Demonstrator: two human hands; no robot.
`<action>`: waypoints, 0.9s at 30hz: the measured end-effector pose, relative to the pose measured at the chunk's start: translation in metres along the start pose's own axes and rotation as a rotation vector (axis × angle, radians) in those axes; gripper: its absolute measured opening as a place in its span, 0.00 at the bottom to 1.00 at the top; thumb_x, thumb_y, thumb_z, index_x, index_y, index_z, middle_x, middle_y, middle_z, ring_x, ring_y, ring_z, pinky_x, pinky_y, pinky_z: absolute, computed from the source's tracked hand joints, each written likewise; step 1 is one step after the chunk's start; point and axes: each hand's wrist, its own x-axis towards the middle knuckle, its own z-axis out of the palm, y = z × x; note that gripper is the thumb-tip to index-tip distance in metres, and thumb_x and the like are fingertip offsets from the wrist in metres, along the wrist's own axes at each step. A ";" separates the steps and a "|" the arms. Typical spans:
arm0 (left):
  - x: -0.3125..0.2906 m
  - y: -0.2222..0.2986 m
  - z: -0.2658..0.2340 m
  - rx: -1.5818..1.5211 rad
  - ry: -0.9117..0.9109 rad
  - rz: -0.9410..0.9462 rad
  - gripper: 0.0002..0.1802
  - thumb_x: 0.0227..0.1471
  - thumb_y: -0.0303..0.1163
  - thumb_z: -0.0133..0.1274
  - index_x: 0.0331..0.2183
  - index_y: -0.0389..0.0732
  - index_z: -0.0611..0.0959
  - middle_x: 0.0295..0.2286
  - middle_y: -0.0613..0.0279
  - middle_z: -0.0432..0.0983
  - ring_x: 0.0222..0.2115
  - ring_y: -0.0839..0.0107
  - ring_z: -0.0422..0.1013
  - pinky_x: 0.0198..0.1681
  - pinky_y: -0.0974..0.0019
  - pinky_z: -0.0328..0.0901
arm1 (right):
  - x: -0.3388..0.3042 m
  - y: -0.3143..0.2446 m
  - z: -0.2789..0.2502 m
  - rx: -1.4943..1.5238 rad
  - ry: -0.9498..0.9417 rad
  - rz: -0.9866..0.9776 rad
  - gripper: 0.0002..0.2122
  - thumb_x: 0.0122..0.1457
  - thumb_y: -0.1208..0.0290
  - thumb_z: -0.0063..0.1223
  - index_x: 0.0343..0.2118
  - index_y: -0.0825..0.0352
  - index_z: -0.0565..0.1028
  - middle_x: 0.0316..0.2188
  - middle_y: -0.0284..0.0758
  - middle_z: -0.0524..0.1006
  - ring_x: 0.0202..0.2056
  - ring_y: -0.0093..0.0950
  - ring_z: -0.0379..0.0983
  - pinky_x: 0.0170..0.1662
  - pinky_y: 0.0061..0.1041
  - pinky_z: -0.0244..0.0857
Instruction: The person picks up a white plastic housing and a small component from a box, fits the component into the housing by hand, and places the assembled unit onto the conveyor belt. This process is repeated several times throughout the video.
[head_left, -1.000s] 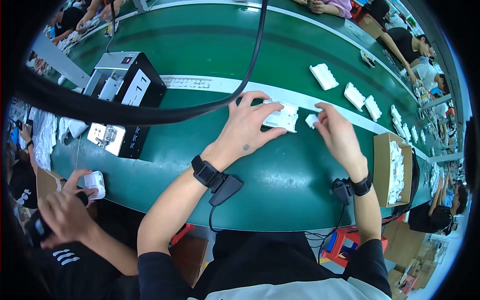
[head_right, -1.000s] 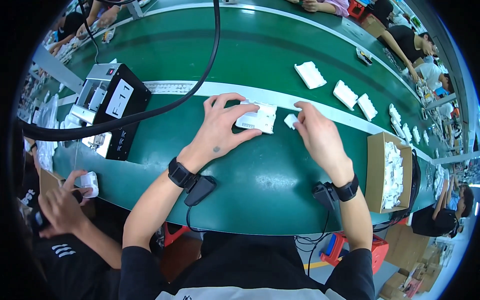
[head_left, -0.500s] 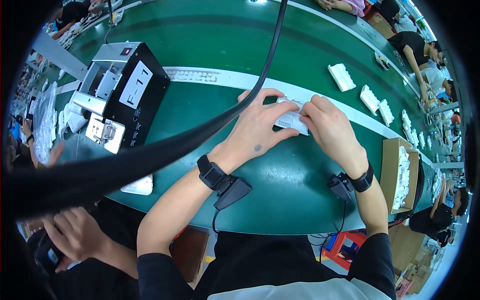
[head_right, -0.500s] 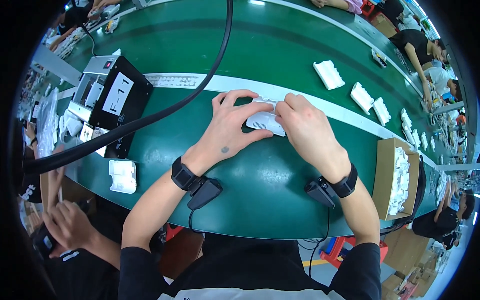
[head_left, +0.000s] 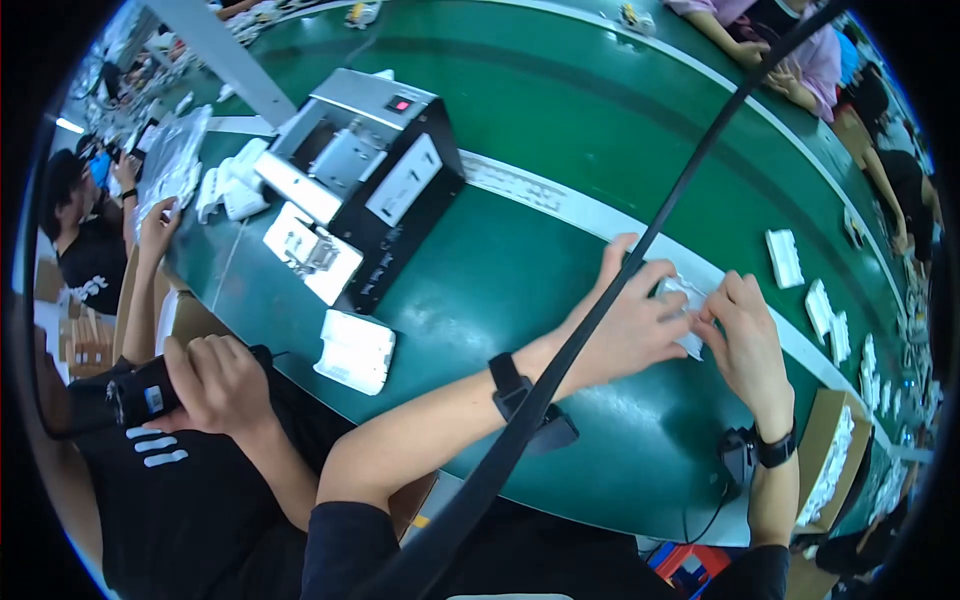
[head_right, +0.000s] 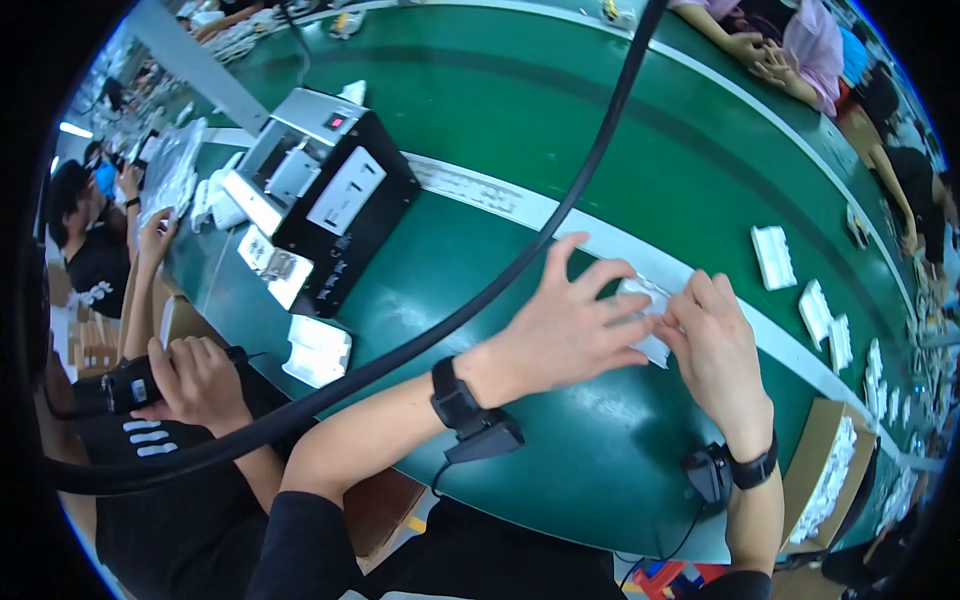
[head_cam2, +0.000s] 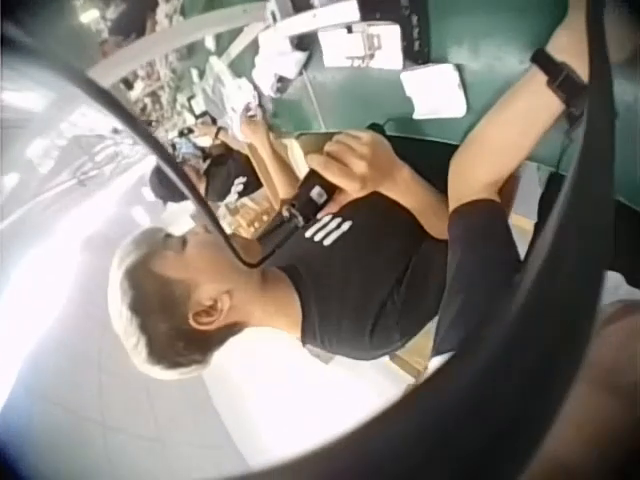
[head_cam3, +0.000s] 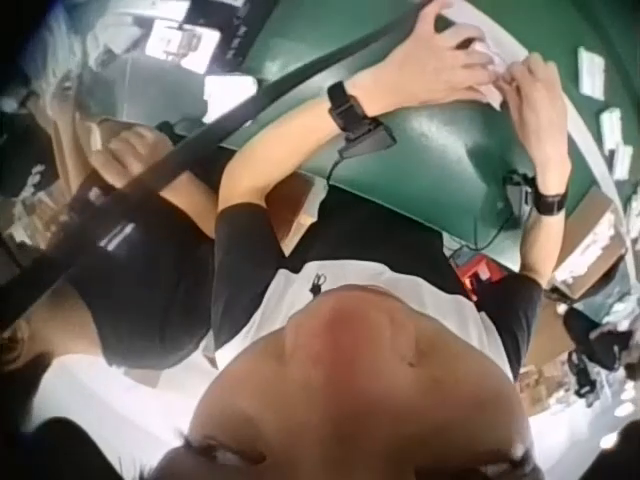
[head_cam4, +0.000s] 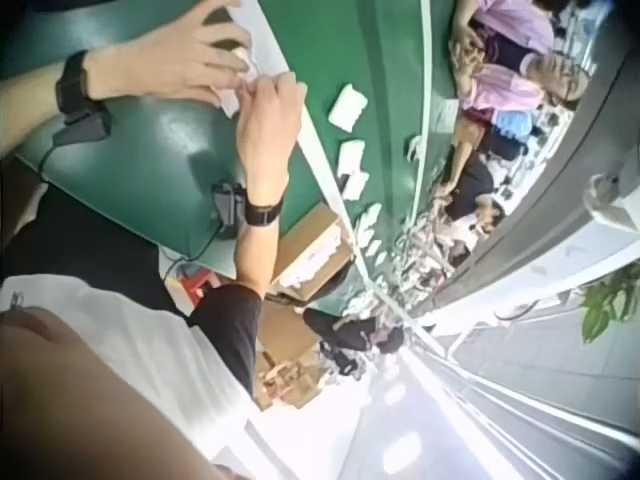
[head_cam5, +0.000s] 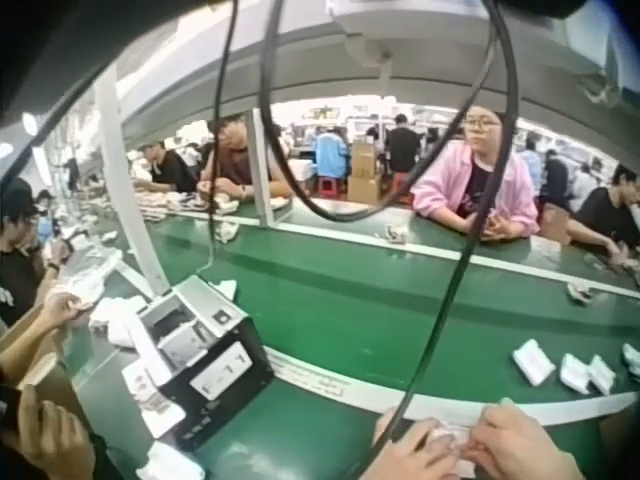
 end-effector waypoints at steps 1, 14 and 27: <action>0.001 -0.002 0.002 0.005 0.000 0.009 0.19 0.49 0.52 0.68 0.38 0.51 0.87 0.44 0.74 0.79 0.55 0.62 0.67 0.63 0.27 0.52 | 0.005 0.002 0.000 0.001 -0.014 0.009 0.10 0.52 0.82 0.65 0.30 0.68 0.72 0.34 0.41 0.68 0.39 0.44 0.66 0.41 0.41 0.63; -0.018 0.010 -0.037 0.031 -0.135 0.048 0.17 0.53 0.49 0.65 0.40 0.51 0.85 0.41 0.70 0.79 0.54 0.64 0.70 0.65 0.44 0.58 | 0.000 -0.015 0.001 -0.076 -0.113 -0.130 0.10 0.51 0.71 0.70 0.27 0.65 0.76 0.30 0.39 0.75 0.36 0.44 0.73 0.39 0.42 0.67; -0.162 0.058 -0.165 0.647 0.181 -1.015 0.21 0.55 0.38 0.65 0.50 0.45 0.85 0.58 0.53 0.70 0.61 0.43 0.60 0.67 0.35 0.49 | -0.023 0.096 -0.037 -0.071 0.355 0.222 0.09 0.59 0.71 0.63 0.41 0.65 0.80 0.36 0.41 0.80 0.36 0.43 0.79 0.41 0.40 0.72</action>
